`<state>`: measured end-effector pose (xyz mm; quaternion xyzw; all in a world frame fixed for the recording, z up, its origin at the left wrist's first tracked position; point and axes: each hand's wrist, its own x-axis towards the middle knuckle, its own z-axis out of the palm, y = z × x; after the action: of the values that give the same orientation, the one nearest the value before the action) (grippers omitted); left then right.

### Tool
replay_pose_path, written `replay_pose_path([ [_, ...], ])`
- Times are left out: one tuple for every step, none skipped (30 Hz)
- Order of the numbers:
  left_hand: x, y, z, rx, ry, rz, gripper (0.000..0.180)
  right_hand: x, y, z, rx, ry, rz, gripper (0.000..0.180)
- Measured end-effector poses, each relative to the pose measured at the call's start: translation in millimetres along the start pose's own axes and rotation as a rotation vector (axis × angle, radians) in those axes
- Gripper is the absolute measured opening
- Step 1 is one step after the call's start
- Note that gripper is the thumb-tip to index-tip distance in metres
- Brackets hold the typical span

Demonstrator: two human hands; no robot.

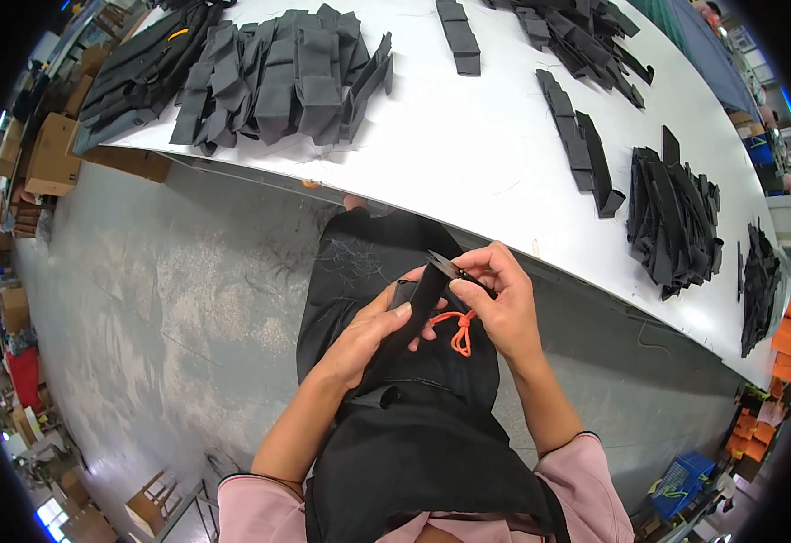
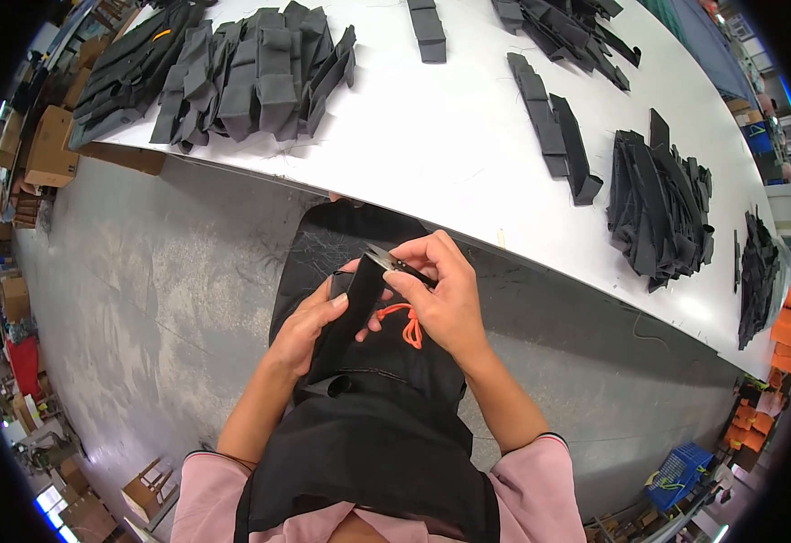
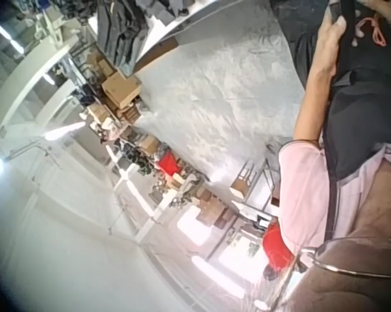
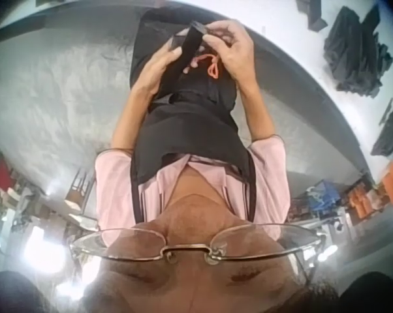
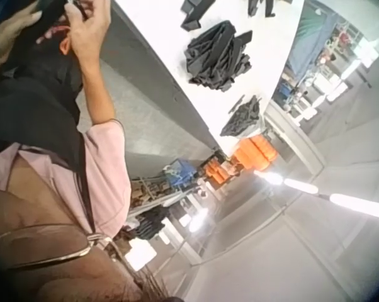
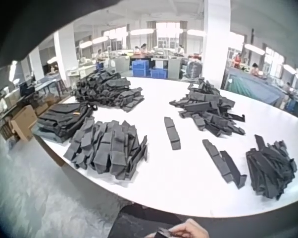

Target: Processing or trimming small black fabric components at a factory workbench using a pair of small snips.

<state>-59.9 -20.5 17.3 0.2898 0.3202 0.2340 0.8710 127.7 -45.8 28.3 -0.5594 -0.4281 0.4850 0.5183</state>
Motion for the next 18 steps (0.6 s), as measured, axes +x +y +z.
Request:
replay_pose_path([
  [-1,1,-1,0.047,0.007,-0.003,0.054,1,-1,-1,0.001,-0.001,0.001,0.014],
  [-2,1,-2,0.094,0.014,-0.006,0.053,1,-1,-4,0.001,-0.009,0.064,0.014],
  [-2,3,-1,0.093,0.013,-0.006,0.053,1,-3,-6,0.0,-0.015,0.126,0.014],
  [-2,4,0,0.216,0.048,0.012,0.05,-1,-3,-8,-0.001,-0.015,0.126,0.014],
  [-3,6,0,0.339,0.084,0.029,0.048,-4,-1,-9,0.029,0.013,0.143,0.015],
  [-3,6,1,0.338,0.085,0.029,0.048,-6,1,-9,0.059,0.039,0.161,0.015],
  [-4,7,1,0.473,0.091,0.1,0.045,-6,1,-9,0.059,0.038,0.162,0.015],
  [-4,7,1,0.607,0.097,0.172,0.042,-5,-1,-10,0.068,0.008,0.179,0.015],
  [-4,6,0,0.607,0.096,0.171,0.042,-5,-3,-10,0.076,-0.021,0.196,0.015],
  [-3,4,0,0.714,0.097,0.276,0.04,-4,-4,-12,0.075,-0.021,0.196,0.015],
  [-3,3,-1,0.822,0.099,0.382,0.038,-4,-5,-18,0.144,-0.051,0.323,0.015],
  [-3,4,0,0.822,0.098,0.383,0.038,-3,-5,-21,0.213,-0.08,0.448,0.015],
  [-4,4,1,0.908,0.139,0.421,0.038,-4,-3,-20,0.213,-0.081,0.447,0.015],
  [-4,6,2,0.995,0.181,0.459,0.037,-6,1,-17,0.212,-0.033,0.353,0.016],
  [-4,6,4,0.993,0.179,0.458,0.037,-9,3,-16,0.209,0.017,0.261,0.017],
  [-4,5,7,1.123,0.249,0.514,0.038,-12,3,-16,0.208,0.019,0.262,0.017],
  [-3,4,9,1.252,0.32,0.569,0.04,-15,2,-17,-0.117,0.074,0.07,0.019],
  [-3,4,10,1.253,0.321,0.567,0.04,-17,0,-17,-0.438,0.124,-0.125,0.02],
])
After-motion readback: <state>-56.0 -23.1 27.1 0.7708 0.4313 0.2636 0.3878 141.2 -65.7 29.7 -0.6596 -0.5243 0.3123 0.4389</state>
